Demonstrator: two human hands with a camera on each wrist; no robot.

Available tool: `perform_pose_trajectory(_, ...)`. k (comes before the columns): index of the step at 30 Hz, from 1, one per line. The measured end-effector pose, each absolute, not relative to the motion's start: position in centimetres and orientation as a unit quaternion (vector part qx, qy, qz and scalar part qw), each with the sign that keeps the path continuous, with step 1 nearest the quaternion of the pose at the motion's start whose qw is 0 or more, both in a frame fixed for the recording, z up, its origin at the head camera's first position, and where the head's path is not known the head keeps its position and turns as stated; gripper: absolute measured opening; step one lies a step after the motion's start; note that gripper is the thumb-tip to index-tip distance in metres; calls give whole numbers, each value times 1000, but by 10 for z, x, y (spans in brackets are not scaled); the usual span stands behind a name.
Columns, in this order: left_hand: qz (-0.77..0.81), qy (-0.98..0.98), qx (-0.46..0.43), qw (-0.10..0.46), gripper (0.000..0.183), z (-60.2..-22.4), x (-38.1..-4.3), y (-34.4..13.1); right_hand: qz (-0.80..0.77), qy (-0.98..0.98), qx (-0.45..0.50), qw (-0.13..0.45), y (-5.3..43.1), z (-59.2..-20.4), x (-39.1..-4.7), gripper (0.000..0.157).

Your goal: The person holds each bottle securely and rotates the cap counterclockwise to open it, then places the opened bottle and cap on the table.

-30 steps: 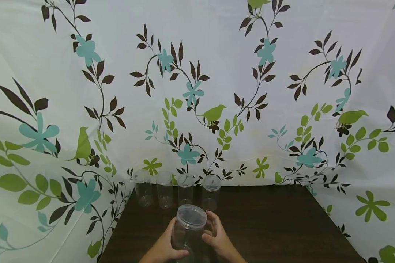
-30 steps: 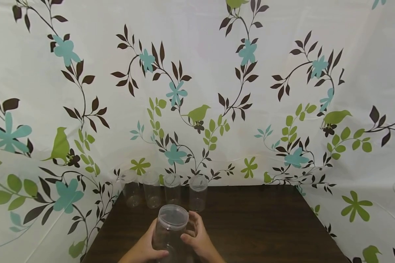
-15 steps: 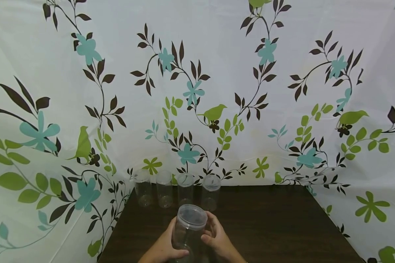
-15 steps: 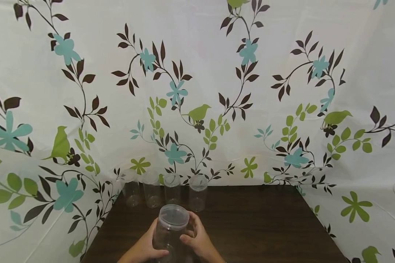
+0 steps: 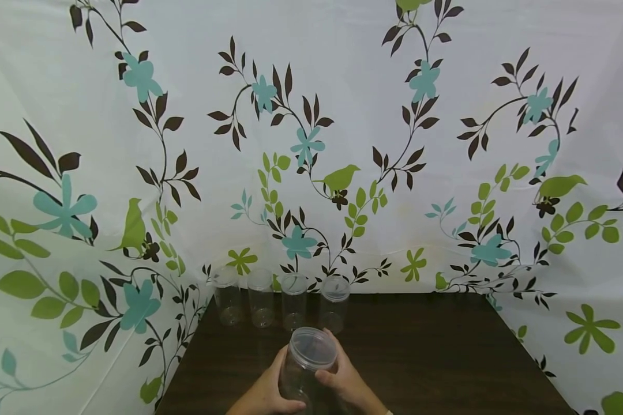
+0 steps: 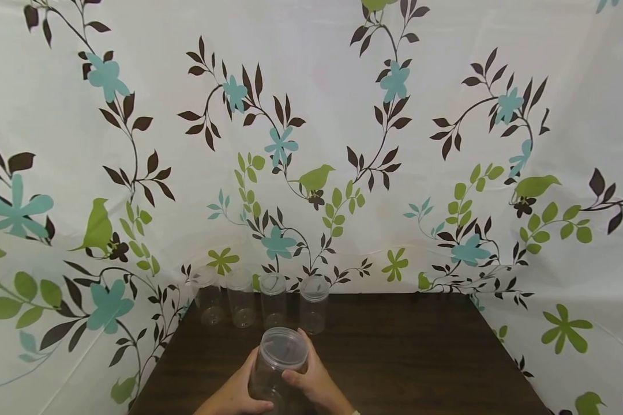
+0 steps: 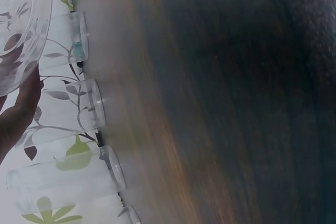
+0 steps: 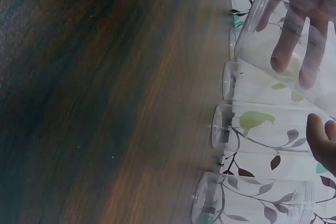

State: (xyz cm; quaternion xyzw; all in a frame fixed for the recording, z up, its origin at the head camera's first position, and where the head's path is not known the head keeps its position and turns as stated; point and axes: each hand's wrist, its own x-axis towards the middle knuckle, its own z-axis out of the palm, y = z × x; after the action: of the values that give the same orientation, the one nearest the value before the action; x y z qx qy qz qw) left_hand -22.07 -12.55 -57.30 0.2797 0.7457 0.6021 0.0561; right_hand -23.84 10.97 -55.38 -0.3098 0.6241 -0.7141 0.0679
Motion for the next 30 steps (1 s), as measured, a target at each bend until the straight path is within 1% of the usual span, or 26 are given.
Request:
perform_pose_trajectory(3,596,753,274,53,109,-574,-221,-126,-718,624,-298,82,109,-553,-237,107)
perform_pose_trajectory(7,609,743,270,65,107,-576,-223,-127,-730,612,-291,92,108,-552,-235,110)
perform_pose_trajectory(10,613,742,264,66,108,-575,-222,-129,-736,602,-297,84,108,-552,-234,104)
perform_pose_trajectory(15,598,762,245,44,112,-573,-218,-134,-733,607,-302,53,109,-552,-231,86)
perform_pose_trajectory(18,595,767,236,42,112,-572,-217,-135,-728,610,-309,47,110,-553,-231,81)
perform_pose_trajectory(23,600,763,238,50,112,-574,-220,-135,-727,604,-324,51,111,-555,-235,83)
perform_pose_trajectory(30,589,762,264,50,112,-579,-221,-130,-739,566,-359,66,108,-556,-239,85)
